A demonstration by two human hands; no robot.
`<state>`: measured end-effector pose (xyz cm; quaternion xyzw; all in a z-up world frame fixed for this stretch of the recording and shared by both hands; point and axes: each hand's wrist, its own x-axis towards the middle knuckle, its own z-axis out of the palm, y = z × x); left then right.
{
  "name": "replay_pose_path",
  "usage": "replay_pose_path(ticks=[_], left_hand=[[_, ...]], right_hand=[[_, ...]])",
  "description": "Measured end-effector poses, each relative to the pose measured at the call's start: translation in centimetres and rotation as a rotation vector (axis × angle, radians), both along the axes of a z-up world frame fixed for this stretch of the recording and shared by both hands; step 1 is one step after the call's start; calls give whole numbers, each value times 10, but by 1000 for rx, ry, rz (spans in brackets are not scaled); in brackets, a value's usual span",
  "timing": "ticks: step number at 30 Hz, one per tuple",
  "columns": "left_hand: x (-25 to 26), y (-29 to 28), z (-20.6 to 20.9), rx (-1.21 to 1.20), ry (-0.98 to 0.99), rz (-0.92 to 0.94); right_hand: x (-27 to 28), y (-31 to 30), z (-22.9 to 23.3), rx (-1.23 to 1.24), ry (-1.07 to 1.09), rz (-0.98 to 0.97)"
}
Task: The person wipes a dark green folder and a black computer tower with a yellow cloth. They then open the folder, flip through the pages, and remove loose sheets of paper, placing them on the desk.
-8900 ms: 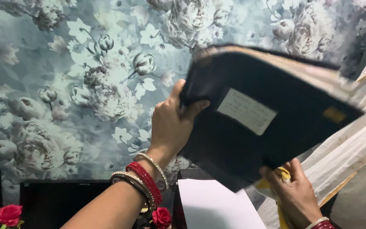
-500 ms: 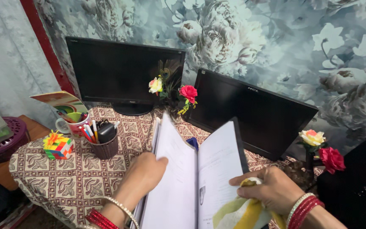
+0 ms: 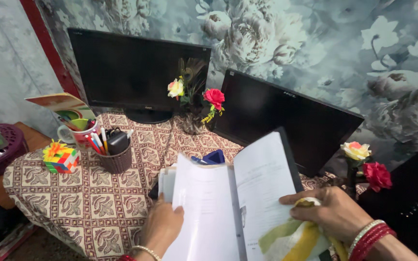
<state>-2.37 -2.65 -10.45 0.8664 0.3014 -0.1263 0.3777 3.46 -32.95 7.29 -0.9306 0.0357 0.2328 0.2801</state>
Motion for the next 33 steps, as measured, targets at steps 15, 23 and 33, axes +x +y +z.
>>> replay_pose_path(ticks=[15,23,33], left_hand=[[-5,-15,19,-314,-168,188],[-10,-33,20,-25,-133,110],[-8,-94,-6,243,-240,-464]], right_hand=[[20,-42,-9,-77,32,21],[12,-20,6,-174,38,11],[10,-12,7,-189,43,23]])
